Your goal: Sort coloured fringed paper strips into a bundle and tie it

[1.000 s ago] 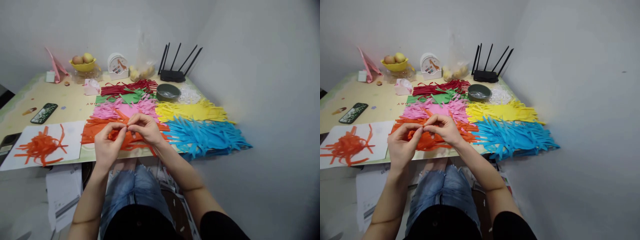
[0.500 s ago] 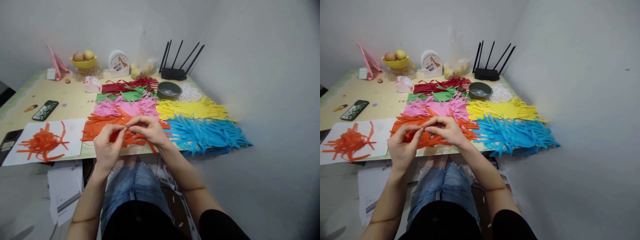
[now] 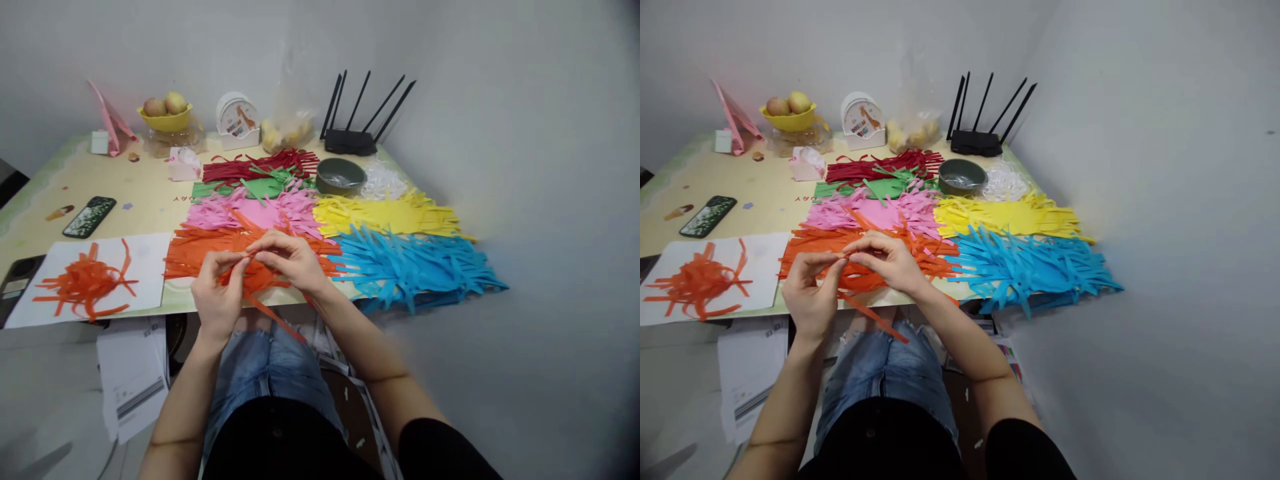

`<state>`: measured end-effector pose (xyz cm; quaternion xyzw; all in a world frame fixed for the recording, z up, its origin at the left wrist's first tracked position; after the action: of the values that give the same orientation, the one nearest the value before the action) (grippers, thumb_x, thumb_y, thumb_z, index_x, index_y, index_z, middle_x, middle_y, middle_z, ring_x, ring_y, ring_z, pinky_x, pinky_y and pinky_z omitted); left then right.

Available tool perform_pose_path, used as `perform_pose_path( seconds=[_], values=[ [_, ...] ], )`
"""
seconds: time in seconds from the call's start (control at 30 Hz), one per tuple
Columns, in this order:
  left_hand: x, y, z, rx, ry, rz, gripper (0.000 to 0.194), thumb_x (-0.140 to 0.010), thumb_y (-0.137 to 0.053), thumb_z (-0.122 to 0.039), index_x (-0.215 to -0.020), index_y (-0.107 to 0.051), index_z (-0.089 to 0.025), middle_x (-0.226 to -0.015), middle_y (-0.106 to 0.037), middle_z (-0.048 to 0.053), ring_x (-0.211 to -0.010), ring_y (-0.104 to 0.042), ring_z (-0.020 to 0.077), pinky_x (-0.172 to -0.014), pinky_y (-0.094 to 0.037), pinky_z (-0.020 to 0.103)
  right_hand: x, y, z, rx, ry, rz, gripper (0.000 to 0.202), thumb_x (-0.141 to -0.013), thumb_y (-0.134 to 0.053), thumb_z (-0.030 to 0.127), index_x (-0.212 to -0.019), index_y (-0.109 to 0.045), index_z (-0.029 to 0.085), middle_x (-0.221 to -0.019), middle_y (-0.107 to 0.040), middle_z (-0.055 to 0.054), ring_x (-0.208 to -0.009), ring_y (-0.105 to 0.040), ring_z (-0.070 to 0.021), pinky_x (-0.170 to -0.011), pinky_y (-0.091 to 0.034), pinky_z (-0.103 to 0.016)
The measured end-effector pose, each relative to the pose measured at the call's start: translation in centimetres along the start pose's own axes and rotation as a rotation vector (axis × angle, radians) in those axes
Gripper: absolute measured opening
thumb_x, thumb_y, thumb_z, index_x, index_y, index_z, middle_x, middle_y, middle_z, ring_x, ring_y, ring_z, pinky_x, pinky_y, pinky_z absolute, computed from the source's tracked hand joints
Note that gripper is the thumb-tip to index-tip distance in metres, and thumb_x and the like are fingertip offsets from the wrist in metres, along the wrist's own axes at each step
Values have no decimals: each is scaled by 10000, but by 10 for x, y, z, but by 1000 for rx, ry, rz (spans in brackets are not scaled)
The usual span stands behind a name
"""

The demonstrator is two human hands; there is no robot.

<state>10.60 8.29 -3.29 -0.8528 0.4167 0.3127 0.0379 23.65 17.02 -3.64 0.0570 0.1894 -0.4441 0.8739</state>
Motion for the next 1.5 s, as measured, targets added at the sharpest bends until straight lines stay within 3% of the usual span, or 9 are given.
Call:
perform_pose_path(
  seconds=[0.27,0.77,0.93,1.13,1.2,1.27,1.33,1.43,1.5],
  values=[
    [-5,-5,15,307,265,131,208,-748,-831,-269,-854,-674,-185,-808,-735,2,-797,-745,143,-771,-593,231,0,3,6,152,36,-23,236,-839,-754,437,-837,-806,207,-767,-675,-25,-701,-580,-114,-652,-455,-256],
    [6,-8,32,457,364,-48,223,-770,-810,-358,-838,-697,-177,-778,-757,18,-759,-751,160,-799,-584,286,-3,-3,12,162,46,-241,228,-822,-746,394,-778,-770,171,-682,-638,-2,-558,-470,-76,-529,-360,-239],
    [3,-6,39,458,380,134,233,-773,-814,-358,-924,-751,-193,-817,-781,41,-784,-755,174,-804,-579,284,-6,-9,14,219,46,-154,243,-839,-718,398,-755,-759,174,-673,-633,-8,-566,-479,-87,-525,-368,-241],
    [15,6,43,355,443,147,264,-779,-787,-434,-887,-774,-194,-771,-779,50,-741,-749,199,-774,-589,322,-2,-20,17,250,104,-198,180,-854,-713,327,-754,-750,182,-667,-607,0,-550,-477,-84,-522,-369,-245],
    [2,25,46,261,402,190,248,-778,-784,-427,-874,-771,-199,-801,-780,48,-762,-742,203,-778,-585,331,0,-23,11,205,77,-170,191,-869,-704,360,-823,-760,183,-706,-618,-4,-572,-498,-86,-539,-403,-241],
    [-29,65,53,56,271,187,199,-781,-781,-389,-843,-761,-201,-844,-775,43,-811,-723,203,-810,-570,341,3,-22,2,119,13,-121,248,-868,-707,395,-1003,-760,194,-767,-628,1,-574,-507,-79,-539,-431,-229],
    [-74,124,62,-251,69,-12,120,-830,-733,-295,-897,-742,-196,-892,-757,23,-879,-686,187,-884,-532,351,8,-12,-10,68,-53,-109,365,-859,-718,416,-1160,-721,211,-808,-633,8,-557,-502,-69,-523,-441,-217],
    [-129,199,85,-722,-109,-236,97,-839,-737,-215,-912,-704,-160,-1006,-730,7,-1101,-610,208,-1118,-372,434,23,8,-23,130,-116,-163,329,-869,-704,420,-1111,-733,199,-797,-654,1,-543,-511,-73,-508,-438,-215],
    [-146,219,109,-845,-72,-120,134,-851,-752,-282,-858,-695,-161,-1092,-718,-11,-1290,-512,239,-1231,-186,492,36,19,-29,211,-126,-206,283,-883,-681,421,-1033,-751,191,-777,-672,-10,-546,-531,-89,-510,-443,-225]
  ],
)
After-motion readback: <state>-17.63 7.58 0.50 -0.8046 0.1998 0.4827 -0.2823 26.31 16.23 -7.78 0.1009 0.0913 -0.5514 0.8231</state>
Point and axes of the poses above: each hand's wrist, its own x-axis away from the middle knuckle, its own y-axis out of the back of the hand, z = x × y, the point moved 4 cm from there along -x, towards the middle knuckle
